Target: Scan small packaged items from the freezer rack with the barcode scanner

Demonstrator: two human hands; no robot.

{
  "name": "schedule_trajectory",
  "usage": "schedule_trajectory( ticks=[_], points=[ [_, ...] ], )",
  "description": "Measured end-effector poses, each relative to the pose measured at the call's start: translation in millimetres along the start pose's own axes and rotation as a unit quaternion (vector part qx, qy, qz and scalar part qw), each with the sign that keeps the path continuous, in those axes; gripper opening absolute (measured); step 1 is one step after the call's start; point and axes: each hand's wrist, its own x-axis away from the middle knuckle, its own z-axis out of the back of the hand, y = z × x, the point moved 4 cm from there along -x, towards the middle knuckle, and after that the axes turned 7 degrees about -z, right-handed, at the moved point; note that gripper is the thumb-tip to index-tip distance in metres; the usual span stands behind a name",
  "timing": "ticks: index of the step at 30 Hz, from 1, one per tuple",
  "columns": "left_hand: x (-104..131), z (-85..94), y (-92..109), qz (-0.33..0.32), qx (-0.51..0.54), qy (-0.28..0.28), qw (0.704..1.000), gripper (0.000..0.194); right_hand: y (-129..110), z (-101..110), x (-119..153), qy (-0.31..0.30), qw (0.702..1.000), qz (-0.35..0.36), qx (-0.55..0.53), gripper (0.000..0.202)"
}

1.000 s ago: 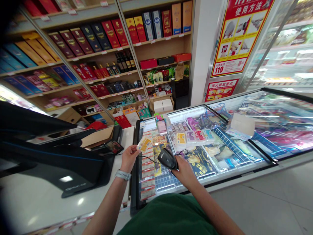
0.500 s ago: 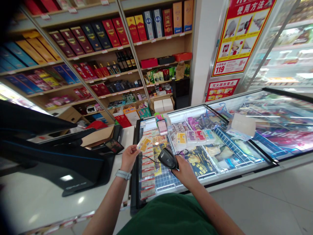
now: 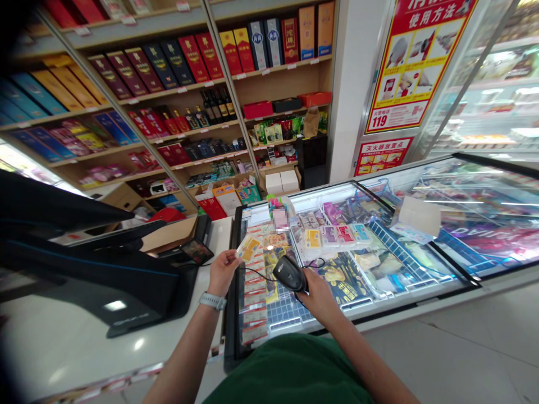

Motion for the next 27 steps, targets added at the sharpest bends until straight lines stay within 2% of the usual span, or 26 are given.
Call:
schedule_trajectory(
  ticks=[27],
  points=[
    [0.0, -5.4, -0.2, 0.0, 0.009, -0.003, 1.0, 0.031, 1.5, -0.6, 1.3, 0.003, 1.0, 0.01, 0.008, 0.033]
  ],
)
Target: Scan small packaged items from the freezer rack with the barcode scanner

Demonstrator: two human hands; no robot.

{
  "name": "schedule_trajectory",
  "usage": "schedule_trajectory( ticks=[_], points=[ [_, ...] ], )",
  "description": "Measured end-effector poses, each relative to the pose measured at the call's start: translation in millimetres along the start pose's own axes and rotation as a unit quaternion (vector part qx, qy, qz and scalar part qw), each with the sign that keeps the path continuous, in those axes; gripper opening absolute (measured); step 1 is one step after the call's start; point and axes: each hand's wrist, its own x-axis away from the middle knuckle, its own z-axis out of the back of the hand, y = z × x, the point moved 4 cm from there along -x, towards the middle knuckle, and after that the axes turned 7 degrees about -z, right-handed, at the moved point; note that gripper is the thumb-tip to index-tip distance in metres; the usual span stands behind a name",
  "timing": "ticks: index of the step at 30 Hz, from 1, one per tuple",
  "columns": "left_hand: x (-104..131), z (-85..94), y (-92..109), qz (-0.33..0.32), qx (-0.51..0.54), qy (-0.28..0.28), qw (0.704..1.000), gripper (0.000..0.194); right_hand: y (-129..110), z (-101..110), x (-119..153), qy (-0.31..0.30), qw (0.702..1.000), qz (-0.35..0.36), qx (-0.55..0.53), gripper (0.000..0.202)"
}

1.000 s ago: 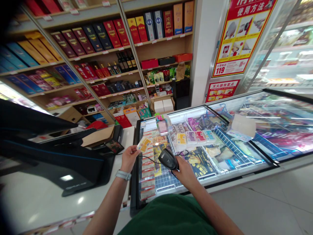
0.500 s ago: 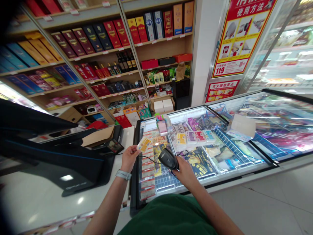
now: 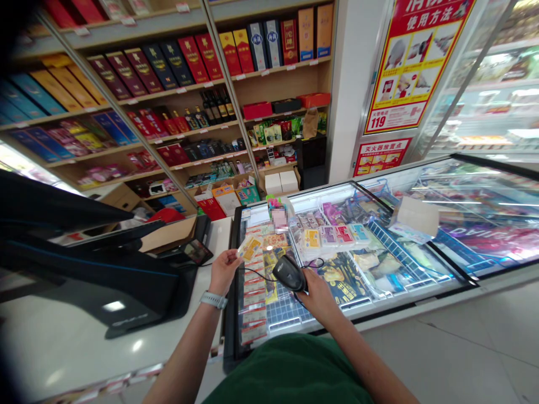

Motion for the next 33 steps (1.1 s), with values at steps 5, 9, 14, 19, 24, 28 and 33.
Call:
schedule_trajectory(
  ticks=[5, 9, 14, 19, 24, 28, 33],
  points=[
    [0.8, -0.4, 2.5, 0.004, 0.001, 0.003, 1.0, 0.031, -2.3, 1.0, 0.7, -0.005, 1.0, -0.004, -0.002, 0.029],
    [0.8, -0.1, 2.8, 0.005, 0.0, 0.003, 1.0, 0.031, -3.4, 1.5, 1.3, -0.008, 1.0, -0.004, -0.005, 0.026],
    [0.0, 0.4, 0.2, 0.001, -0.002, 0.0, 1.0, 0.032, -3.1, 1.0, 1.4, -0.01, 1.0, -0.002, -0.002, 0.025],
    [-1.3, 1.3, -2.3, -0.002, -0.003, -0.001, 1.0, 0.033, -2.3, 0.2, 0.7, -0.011, 1.0, -0.006, 0.002, 0.025],
    [-1.3, 0.9, -1.7, -0.004, -0.003, -0.008, 1.0, 0.033, -2.0, -1.6, 0.0, -0.016, 1.0, -0.004, 0.002, 0.024],
    [-1.2, 0.7, -0.8, -0.003, -0.005, -0.007, 1.0, 0.032, -3.3, -1.5, 0.0, -0.019, 1.0, -0.006, -0.001, 0.022],
    [-2.3, 0.7, -1.5, -0.004, -0.007, -0.005, 1.0, 0.033, -3.4, -1.4, 0.0, -0.025, 1.0, -0.013, 0.003, 0.025]
  ],
)
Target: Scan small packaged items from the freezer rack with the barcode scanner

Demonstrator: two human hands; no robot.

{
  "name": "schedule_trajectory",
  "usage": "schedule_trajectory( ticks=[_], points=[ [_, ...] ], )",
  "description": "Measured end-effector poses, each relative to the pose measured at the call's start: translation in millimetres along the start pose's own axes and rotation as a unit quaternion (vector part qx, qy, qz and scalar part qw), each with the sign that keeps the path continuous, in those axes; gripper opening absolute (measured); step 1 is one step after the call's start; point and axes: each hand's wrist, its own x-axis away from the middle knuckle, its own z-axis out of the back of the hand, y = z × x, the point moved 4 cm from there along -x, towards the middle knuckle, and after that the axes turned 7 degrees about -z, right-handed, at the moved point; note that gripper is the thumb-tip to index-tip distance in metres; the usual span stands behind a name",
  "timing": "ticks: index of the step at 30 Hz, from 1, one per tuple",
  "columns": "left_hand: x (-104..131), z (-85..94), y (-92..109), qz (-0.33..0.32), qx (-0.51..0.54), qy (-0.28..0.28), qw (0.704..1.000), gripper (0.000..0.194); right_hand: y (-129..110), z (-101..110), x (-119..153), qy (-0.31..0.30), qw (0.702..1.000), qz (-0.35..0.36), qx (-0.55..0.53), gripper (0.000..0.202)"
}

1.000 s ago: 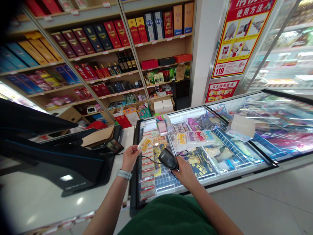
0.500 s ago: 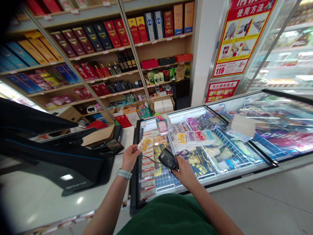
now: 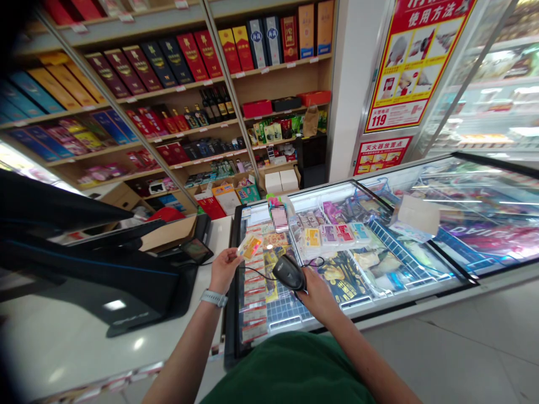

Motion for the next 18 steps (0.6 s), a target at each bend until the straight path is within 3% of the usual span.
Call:
schedule_trajectory(
  ticks=[11, 18],
  points=[
    [-0.6, -1.3, -0.4, 0.01, -0.005, -0.001, 1.0, 0.033, -1.1, 2.8, -0.9, 0.011, 1.0, -0.001, -0.01, 0.016],
    [0.7, -2.5, 1.9, 0.02, 0.011, 0.002, 1.0, 0.032, 2.4, 1.4, -2.2, 0.008, 1.0, 0.0, -0.004, 0.024]
  ],
)
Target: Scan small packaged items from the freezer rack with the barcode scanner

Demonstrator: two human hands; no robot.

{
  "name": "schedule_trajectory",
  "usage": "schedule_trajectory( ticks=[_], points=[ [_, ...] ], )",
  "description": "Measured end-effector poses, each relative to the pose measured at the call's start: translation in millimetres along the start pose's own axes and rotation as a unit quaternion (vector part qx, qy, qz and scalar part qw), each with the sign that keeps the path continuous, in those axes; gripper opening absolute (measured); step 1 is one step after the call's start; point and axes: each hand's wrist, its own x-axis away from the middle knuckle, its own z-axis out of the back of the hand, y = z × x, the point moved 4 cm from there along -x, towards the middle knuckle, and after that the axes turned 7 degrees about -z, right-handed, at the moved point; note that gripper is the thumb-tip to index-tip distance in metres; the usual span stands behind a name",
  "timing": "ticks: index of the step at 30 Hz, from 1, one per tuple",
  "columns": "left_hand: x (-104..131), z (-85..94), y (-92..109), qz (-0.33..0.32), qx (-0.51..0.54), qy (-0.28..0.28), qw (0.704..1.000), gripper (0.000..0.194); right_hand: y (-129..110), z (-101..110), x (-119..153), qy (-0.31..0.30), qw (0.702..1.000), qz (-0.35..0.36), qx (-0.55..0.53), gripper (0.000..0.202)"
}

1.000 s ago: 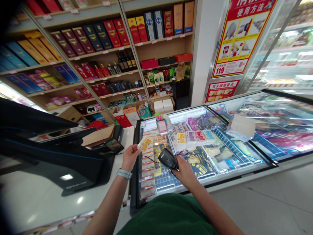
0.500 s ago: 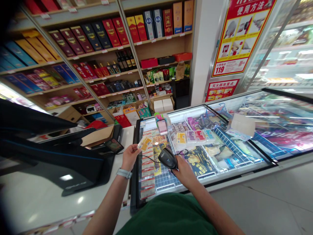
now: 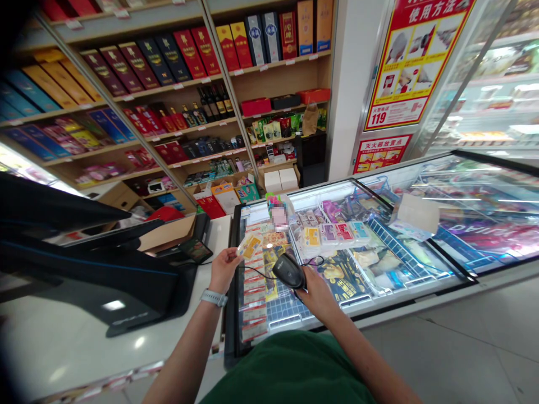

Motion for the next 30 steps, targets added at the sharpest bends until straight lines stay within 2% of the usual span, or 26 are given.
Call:
schedule_trajectory(
  ticks=[9, 15, 19, 30],
  points=[
    [4, -5.0, -3, 0.056, 0.066, 0.004, 0.996, 0.037, 2, 0, 0, 0.006, 1.0, -0.005, 0.0, 0.034],
    [12, -24.2, -5, 0.147, 0.145, -0.036, 0.978, 0.041, 6, 3, 3, 0.019, 1.0, -0.006, -0.009, 0.035],
    [18, -49.7, -8, 0.219, 0.207, -0.064, 0.951, 0.038, 12, 6, 9, 0.031, 0.999, -0.01, -0.016, 0.036],
    [23, -156.1, 1, 0.258, 0.219, -0.162, 0.927, 0.03, 28, 26, 32, 0.086, 0.993, -0.062, -0.045, 0.032]
  ],
)
